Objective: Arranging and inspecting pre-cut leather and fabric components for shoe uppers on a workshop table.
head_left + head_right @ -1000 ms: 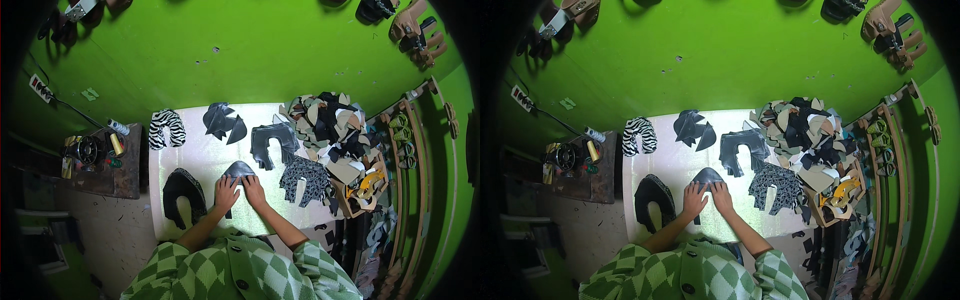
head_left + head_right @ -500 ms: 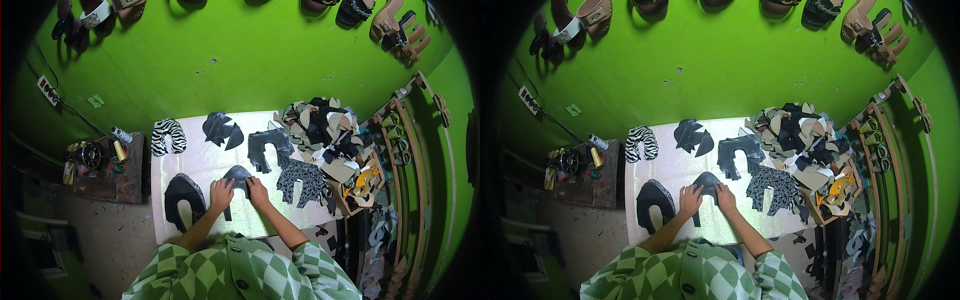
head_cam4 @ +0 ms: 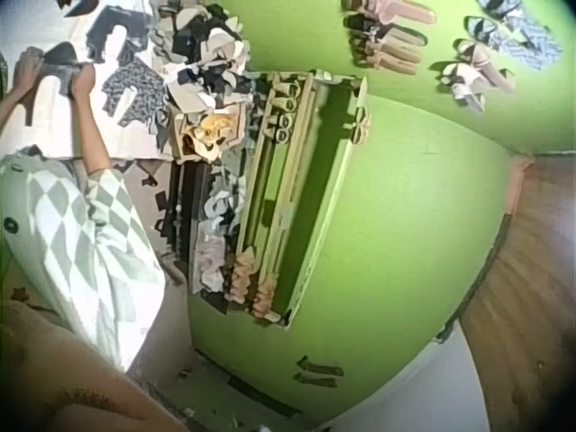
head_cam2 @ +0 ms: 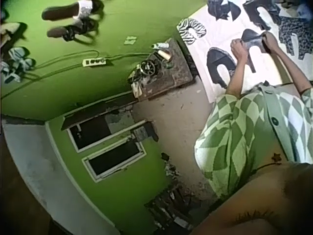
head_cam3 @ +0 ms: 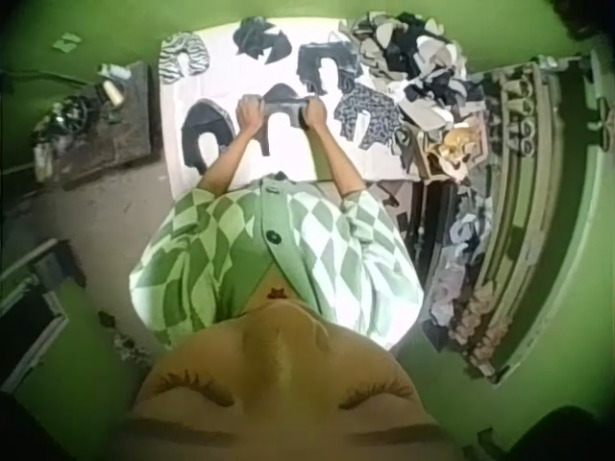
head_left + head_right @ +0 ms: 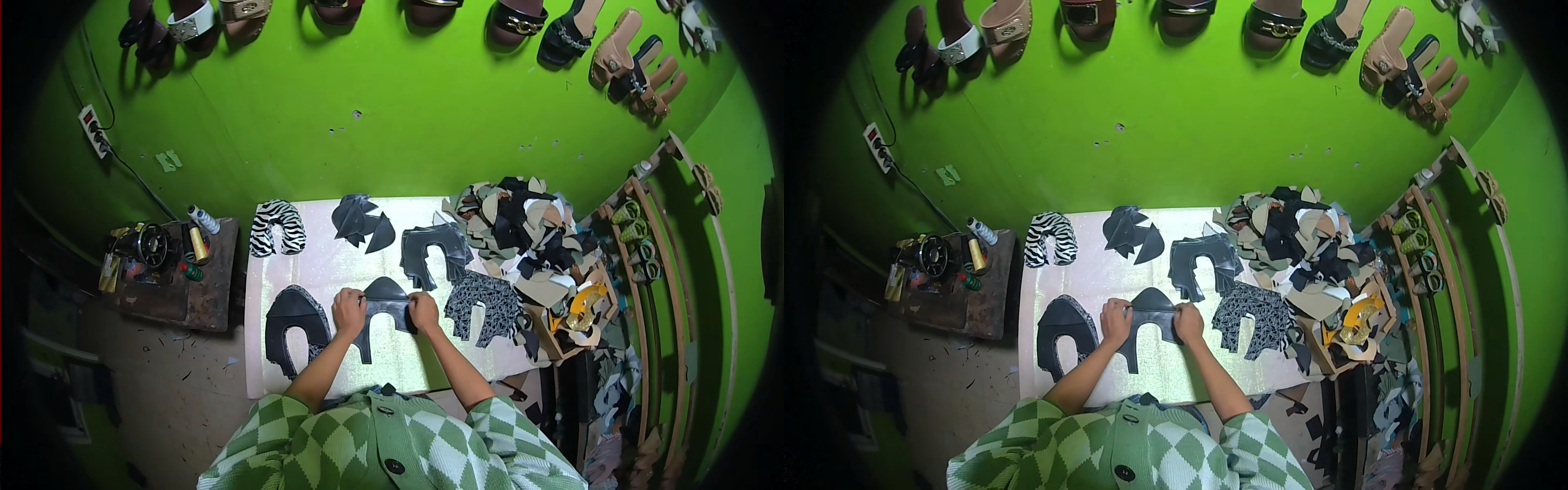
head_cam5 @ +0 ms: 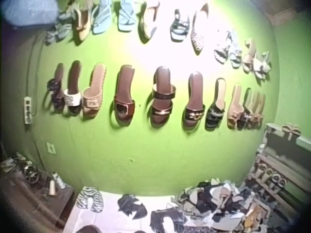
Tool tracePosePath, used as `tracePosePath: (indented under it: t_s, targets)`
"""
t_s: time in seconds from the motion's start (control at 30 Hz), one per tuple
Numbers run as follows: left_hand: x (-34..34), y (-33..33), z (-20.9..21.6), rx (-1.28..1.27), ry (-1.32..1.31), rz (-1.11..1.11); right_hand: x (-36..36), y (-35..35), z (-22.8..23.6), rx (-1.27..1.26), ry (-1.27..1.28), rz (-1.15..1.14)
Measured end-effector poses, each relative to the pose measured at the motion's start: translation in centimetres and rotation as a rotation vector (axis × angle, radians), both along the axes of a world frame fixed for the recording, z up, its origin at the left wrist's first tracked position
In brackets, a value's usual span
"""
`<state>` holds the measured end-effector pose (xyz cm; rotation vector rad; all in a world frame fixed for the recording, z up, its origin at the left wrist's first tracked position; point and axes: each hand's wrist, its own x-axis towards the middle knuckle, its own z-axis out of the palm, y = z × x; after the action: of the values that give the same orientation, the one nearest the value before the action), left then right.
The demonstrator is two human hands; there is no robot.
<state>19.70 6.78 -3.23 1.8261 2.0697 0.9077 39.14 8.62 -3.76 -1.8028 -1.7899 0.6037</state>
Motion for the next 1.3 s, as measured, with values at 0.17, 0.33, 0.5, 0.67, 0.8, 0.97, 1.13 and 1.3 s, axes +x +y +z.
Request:
tracePosePath:
  t_s: [0.17, 0.33, 0.5, 0.67, 0.8, 0.97, 1.13, 1.3]
  targets:
    - [-0.6, 0.7, -0.7, -0.230, 0.004, 0.186, 0.3, -0.7, -0.6, -0.135, 0.022, -0.213]
    - [-0.5, 1.6, -0.9, -0.446, -0.011, 0.219, -0.7, 0.2, -0.2, -0.363, 0.025, -0.328]
    - [-1.4, 3.0, -2.3, -0.563, -0.141, 0.247, 0.1, 0.9, -1.0, -0.464, 0.144, -0.296]
    - [-3.1, 3.1, -3.1, -0.634, -0.344, 0.223, 0.6, 1.1, -1.0, -0.504, 0.436, -0.241]
    - [-4.5, 3.2, -1.6, -0.577, -0.807, 0.100, 1.2, 2.6, -0.2, -0.586, 0.613, -0.146]
    - [-9.8, 1.9, 2.6, -0.540, -0.969, 0.047, -3.0, 2.9, 3.1, -0.674, 0.750, -0.049]
    - [-16.3, -1.4, 3.8, -0.544, -1.000, 0.170, -9.4, 1.2, 3.4, -0.757, 0.833, 0.053]
    - [-21.2, -4.0, 1.5, -0.433, -0.898, 0.187, -15.3, -0.7, 0.7, -0.684, 0.724, 0.069]
